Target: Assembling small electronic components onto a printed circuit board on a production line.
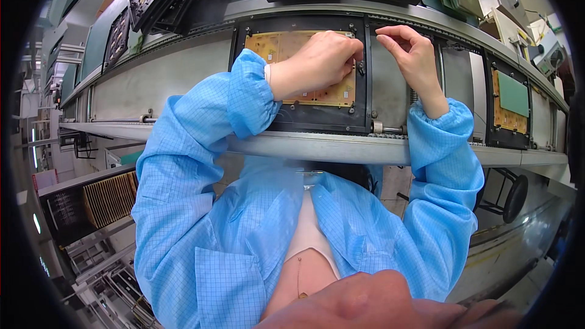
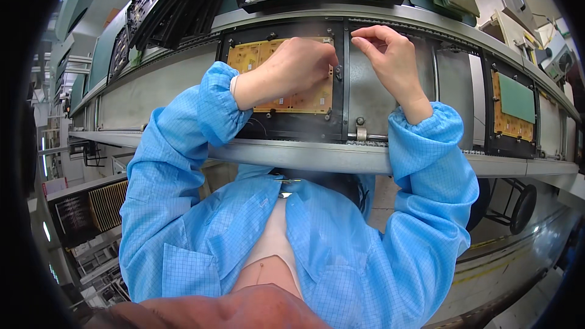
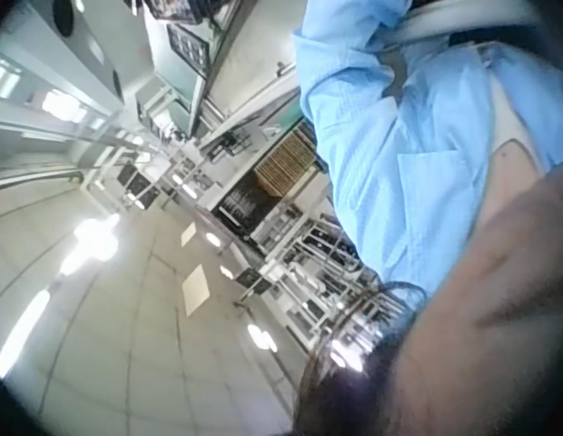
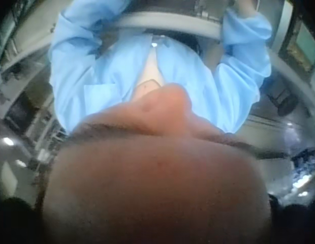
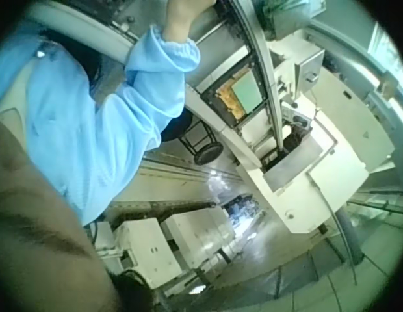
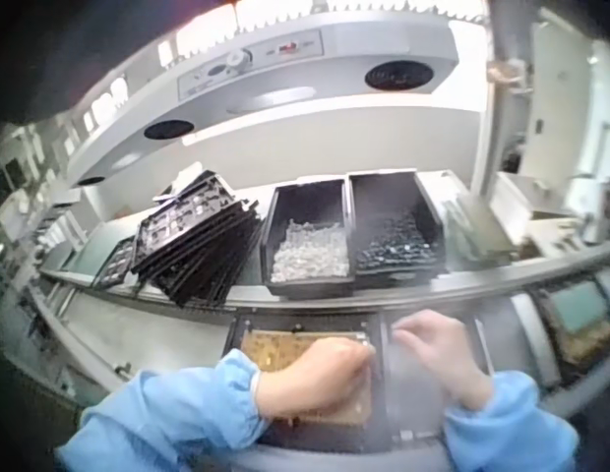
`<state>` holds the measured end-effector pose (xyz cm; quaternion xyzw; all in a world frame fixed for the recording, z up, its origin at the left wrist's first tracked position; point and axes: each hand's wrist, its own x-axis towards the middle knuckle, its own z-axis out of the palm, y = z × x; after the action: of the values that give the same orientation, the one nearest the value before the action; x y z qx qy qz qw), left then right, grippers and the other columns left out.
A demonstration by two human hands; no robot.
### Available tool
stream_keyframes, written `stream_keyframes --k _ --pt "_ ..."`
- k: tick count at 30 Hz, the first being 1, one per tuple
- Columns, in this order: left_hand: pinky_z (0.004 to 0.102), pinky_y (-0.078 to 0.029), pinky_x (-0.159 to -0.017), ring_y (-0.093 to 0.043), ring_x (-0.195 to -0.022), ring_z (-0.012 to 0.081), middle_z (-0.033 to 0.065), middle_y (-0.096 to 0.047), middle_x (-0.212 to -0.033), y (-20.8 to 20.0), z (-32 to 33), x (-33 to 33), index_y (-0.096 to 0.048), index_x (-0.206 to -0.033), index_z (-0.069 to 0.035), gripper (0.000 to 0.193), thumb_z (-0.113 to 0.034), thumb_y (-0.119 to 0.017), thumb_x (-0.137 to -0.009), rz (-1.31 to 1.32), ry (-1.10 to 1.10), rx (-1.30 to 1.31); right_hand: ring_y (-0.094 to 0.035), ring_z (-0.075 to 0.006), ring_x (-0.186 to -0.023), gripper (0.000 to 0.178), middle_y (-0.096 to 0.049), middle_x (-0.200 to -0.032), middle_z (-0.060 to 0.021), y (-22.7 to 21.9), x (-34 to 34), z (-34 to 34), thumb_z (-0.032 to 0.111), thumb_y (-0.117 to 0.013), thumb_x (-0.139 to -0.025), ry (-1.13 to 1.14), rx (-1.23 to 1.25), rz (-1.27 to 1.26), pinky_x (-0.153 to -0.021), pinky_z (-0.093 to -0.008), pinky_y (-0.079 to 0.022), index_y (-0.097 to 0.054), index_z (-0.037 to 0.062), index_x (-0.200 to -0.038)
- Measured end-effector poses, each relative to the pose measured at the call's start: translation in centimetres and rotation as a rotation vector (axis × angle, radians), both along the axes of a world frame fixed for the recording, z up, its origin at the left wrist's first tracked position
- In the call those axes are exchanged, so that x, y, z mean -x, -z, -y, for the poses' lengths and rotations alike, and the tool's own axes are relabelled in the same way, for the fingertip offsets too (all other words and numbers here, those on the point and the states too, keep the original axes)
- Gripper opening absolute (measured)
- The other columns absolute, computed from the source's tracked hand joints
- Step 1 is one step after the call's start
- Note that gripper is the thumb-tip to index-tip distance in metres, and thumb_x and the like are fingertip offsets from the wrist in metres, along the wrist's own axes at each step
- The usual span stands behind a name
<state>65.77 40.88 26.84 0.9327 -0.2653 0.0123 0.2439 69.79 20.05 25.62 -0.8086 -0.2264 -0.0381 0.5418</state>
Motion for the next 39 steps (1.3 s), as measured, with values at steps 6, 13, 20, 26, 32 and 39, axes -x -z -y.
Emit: stream_keyframes --k 6,13,20,26,32,39 --pt "0.0436 -0.053 -0.076 -0.065 -0.087 0.0340 0.0120 -0.066 -0.091 0.5 -0.4 0.9 -0.069 -0.093 -0.007 0.014 -0.013 -0.067 -0.080 0.148 0.001 -0.025 -0.061 -0.0063 -0.076 0.017 -0.071 -0.088 -0.0010 0.2 -0.1 -0.4 0.014 -0.070 -0.091 -0.017 0.006 -0.004 -0.070 -0.0211 -0.049 -0.072 0.0015 -0.102" --pt "0.0406 -0.052 -0.077 -0.063 -0.087 0.0306 0.0105 -0.063 -0.089 -1.8 -2.6 -0.6 -0.069 -0.081 -0.006 0.008 -0.013 -0.071 -0.078 0.244 -0.113 0.137 -0.060 -0.0069 -0.077 0.019 -0.069 -0.086 -0.0022 -0.9 1.7 1.6 0.014 -0.069 -0.092 -0.093 -0.069 -0.222 -0.071 -0.0216 -0.049 -0.069 0.0007 -0.106" --pt "0.0419 -0.051 -0.081 -0.063 -0.090 0.0306 0.0092 -0.064 -0.089 -2.7 -7.4 -7.8 -0.073 -0.085 -0.010 0.010 -0.019 -0.070 -0.083 0.603 -0.338 -0.210 -0.067 -0.0126 -0.086 0.022 -0.071 -0.100 -0.0104 0.1 3.4 2.5 0.010 -0.067 -0.093 -0.226 -0.312 -0.513 -0.082 -0.0270 -0.055 -0.065 -0.0030 -0.111" --pt "0.0382 -0.054 -0.076 -0.067 -0.084 0.0269 0.0099 -0.070 -0.087 -2.4 -8.2 -9.7 -0.073 -0.090 -0.007 0.013 -0.018 -0.069 -0.085 0.578 -0.304 -0.428 -0.069 -0.0155 -0.088 0.022 -0.071 -0.103 -0.0134 0.2 4.2 2.7 0.006 -0.066 -0.093 -0.209 -0.352 -0.683 -0.082 -0.0275 -0.058 -0.064 -0.0037 -0.113" --pt "0.0457 -0.054 -0.072 -0.068 -0.083 0.0351 0.0185 -0.070 -0.079 -1.2 -8.8 -11.8 -0.072 -0.073 -0.006 0.012 -0.014 -0.064 -0.075 0.411 -0.277 -0.576 -0.068 -0.0137 -0.087 0.018 -0.071 -0.096 -0.0100 2.0 4.1 3.0 0.005 -0.068 -0.091 -0.258 -0.293 -0.698 -0.081 -0.0251 -0.056 -0.067 -0.0029 -0.108" --pt "0.0440 -0.055 -0.072 -0.068 -0.079 0.0374 0.0204 -0.068 -0.078 -1.1 -7.3 -10.3 -0.069 -0.073 -0.002 0.013 -0.013 -0.063 -0.076 0.458 0.049 -0.433 -0.063 -0.0110 -0.079 0.015 -0.069 -0.091 -0.0050 3.4 6.0 2.7 0.005 -0.070 -0.089 -0.156 -0.146 -0.478 -0.073 -0.0233 -0.052 -0.071 -0.0021 -0.102"
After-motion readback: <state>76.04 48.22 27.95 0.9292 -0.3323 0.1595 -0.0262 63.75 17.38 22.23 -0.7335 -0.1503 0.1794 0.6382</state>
